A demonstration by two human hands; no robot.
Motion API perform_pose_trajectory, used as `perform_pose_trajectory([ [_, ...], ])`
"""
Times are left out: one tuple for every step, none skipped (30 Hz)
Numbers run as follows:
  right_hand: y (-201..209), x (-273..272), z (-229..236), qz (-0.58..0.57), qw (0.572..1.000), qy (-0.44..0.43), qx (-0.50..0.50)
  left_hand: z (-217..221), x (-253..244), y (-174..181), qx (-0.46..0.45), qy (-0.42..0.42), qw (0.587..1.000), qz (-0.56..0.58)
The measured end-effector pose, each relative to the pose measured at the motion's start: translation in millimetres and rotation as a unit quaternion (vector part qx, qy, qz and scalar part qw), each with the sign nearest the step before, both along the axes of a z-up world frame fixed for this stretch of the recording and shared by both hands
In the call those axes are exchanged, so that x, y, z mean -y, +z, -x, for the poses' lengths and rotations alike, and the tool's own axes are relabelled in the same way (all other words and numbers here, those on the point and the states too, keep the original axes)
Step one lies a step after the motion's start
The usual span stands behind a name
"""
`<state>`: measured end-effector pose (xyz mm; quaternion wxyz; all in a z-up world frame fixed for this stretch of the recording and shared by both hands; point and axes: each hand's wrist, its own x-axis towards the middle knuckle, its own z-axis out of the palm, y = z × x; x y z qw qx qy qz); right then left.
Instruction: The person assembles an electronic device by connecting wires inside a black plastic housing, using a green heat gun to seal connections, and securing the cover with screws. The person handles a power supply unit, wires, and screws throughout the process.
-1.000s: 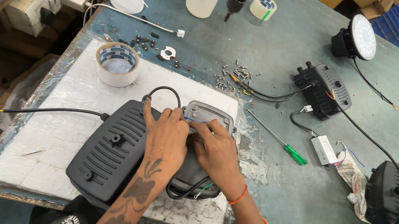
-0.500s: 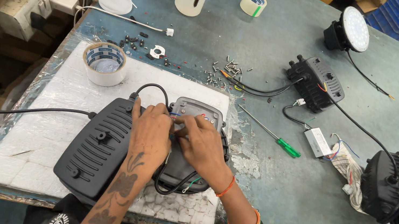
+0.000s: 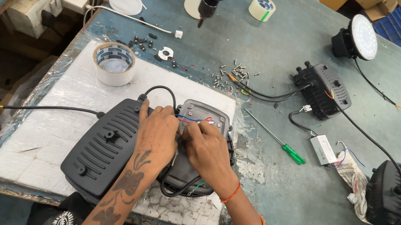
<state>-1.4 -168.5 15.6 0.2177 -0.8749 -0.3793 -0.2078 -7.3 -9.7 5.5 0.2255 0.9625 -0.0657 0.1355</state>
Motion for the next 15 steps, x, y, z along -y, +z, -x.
perform_pose_trajectory([
  [-0.3,-0.7,0.4,-0.001,1.0,0.003,0.005,-0.7,-0.3,-1.2,-0.001,-0.002,1.0,0.002],
  [-0.4,-1.2,0.5,-0.001,1.0,0.005,0.011,-1.6,-0.3,-2.3,0.001,-0.001,1.0,0.005],
  [-0.1,-1.6,-0.2,-0.003,1.0,0.007,0.005,-2.2,0.1,-3.2,0.003,0.0,1.0,0.008],
  [0.6,-1.7,-1.3,-0.005,1.0,0.008,0.0,-3.1,0.7,-3.8,0.006,0.0,1.0,0.01],
  [1.3,-1.4,-2.2,-0.007,1.0,0.008,-0.006,-3.8,1.5,-4.4,0.01,0.004,1.0,0.008],
  [2.0,-1.1,-3.1,-0.012,1.0,0.006,-0.018,-4.4,2.2,-4.8,0.015,0.007,1.0,0.006],
  [2.6,-0.5,-3.7,-0.018,0.999,0.004,-0.03,-4.6,2.9,-5.1,0.02,0.011,1.0,0.004],
  [2.9,-0.2,-4.1,-0.024,0.999,0.001,-0.042,-4.5,3.3,-5.2,0.019,0.012,1.0,0.004],
  [3.4,0.6,-4.3,-0.022,0.998,-0.001,-0.053,-4.3,3.9,-5.1,0.018,0.013,1.0,0.004],
  [4.0,1.4,-4.3,-0.021,0.998,-0.005,-0.063,-4.3,3.9,-4.5,0.017,0.013,1.0,0.004],
  [4.2,1.5,-4.6,-0.019,0.997,-0.008,-0.073,-4.3,3.3,-3.9,0.016,0.013,1.0,0.004],
  [4.1,2.1,-4.1,-0.036,0.997,-0.005,-0.073,-3.7,3.3,-3.5,0.014,0.012,1.0,0.004],
  [3.8,2.5,-3.7,-0.053,0.996,-0.001,-0.074,-3.3,3.4,-2.9,0.012,0.012,1.0,0.005],
  [3.4,2.4,-3.8,-0.07,0.995,0.002,-0.075,-3.2,3.4,-2.4,0.008,0.011,1.0,0.007],
  [3.0,2.5,-3.9,-0.076,0.994,-0.008,-0.08,-3.2,3.4,-1.7,0.004,0.01,1.0,0.009],
])
